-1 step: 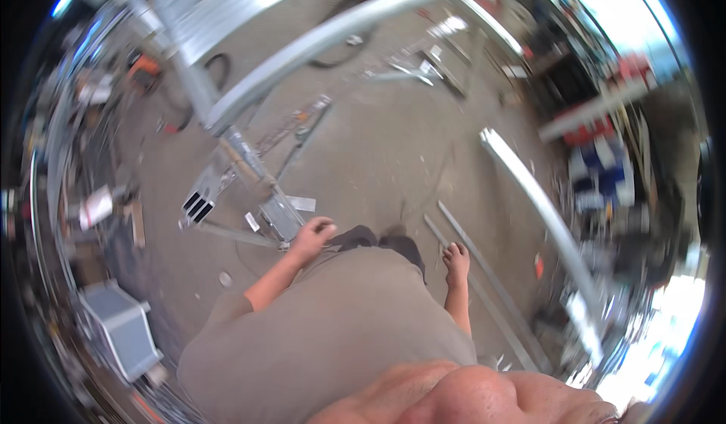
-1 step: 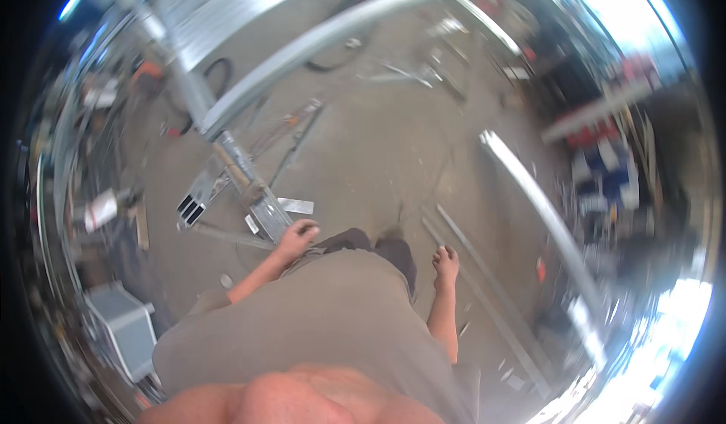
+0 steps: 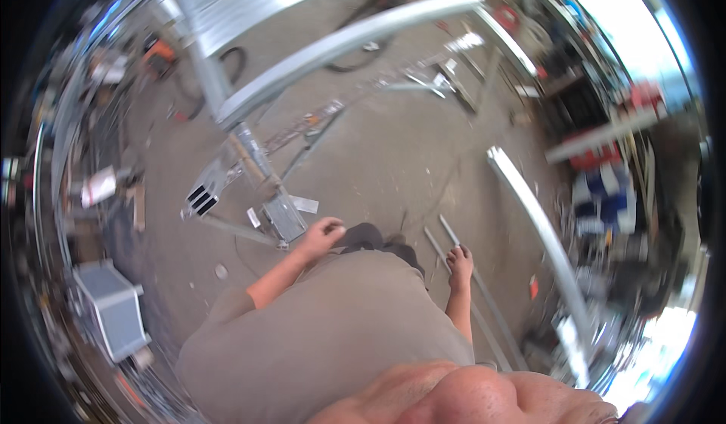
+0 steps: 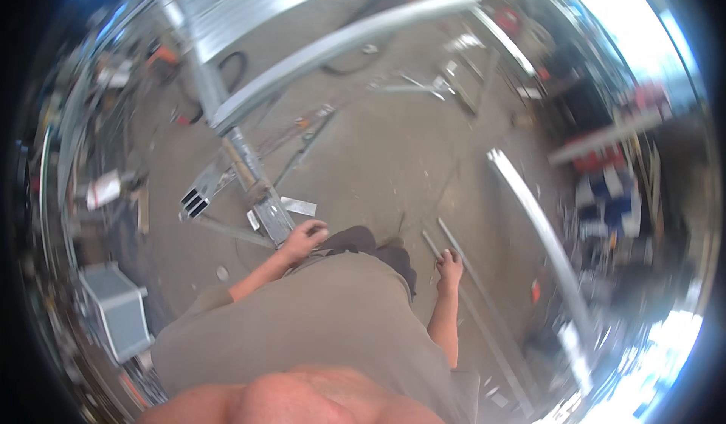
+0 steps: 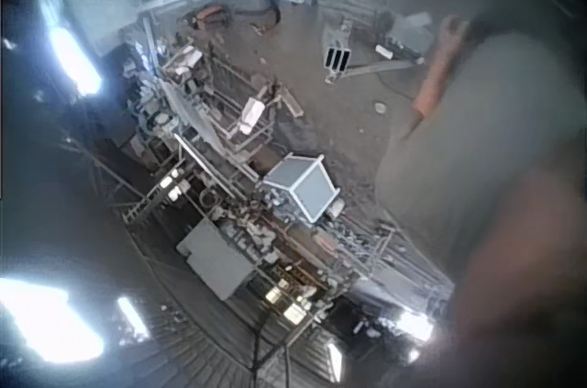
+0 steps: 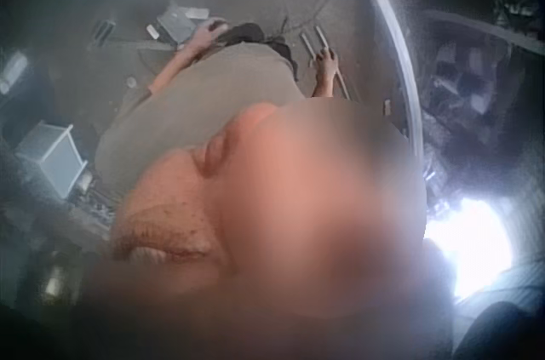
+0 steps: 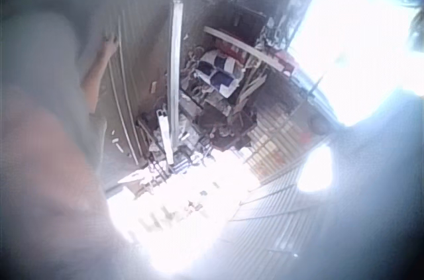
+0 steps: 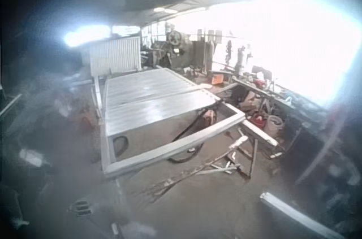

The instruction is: The person assembles a metal frame by placing rectangular aluminum profiles into a larger frame structure and tack-welding them in place. They repeatedly position and weld multiple profiles, then gather and stack the finished pieces.

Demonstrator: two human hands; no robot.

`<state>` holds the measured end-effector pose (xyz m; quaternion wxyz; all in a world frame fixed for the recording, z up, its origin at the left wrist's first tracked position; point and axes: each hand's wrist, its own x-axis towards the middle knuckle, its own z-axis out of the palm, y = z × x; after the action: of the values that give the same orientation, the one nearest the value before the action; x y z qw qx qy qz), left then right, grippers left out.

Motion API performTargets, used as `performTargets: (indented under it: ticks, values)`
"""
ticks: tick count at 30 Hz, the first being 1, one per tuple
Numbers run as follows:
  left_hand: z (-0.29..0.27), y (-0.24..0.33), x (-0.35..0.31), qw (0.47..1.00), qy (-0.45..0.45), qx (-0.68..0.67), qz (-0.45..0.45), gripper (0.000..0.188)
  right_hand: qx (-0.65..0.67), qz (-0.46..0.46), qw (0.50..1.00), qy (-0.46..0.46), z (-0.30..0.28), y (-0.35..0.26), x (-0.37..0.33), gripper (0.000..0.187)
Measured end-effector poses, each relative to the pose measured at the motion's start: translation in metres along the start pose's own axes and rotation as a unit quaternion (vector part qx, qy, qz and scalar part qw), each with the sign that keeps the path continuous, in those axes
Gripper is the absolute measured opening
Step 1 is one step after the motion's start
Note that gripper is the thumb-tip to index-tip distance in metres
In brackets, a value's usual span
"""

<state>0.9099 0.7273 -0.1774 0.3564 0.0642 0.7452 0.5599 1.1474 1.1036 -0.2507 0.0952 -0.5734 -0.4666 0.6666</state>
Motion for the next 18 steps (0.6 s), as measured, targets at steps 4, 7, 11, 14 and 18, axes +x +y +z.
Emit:
performTargets:
  ticks: [4,7,11,14,18]
  values:
    - [0.021,0.083,0.049,0.993,0.034,0.088,0.066,0.045,-0.056,-0.066,0.992,-0.097,0.056,-0.149,0.085,0.050]
    - [0.016,0.117,0.115,0.968,0.148,0.169,0.108,0.050,-0.094,-0.094,0.981,-0.145,0.108,-0.226,0.131,0.053]
    - [-0.015,0.152,0.236,0.919,0.303,0.192,0.163,0.057,-0.123,-0.091,0.968,-0.197,0.188,-0.299,0.201,0.055]
    - [-0.065,0.186,0.342,0.867,0.381,0.250,0.203,0.058,-0.166,-0.067,0.963,-0.202,0.262,-0.350,0.245,0.053]
    - [-0.136,0.226,0.463,0.820,0.441,0.299,0.208,0.058,-0.173,-0.103,0.937,-0.285,0.378,-0.449,0.280,0.050]
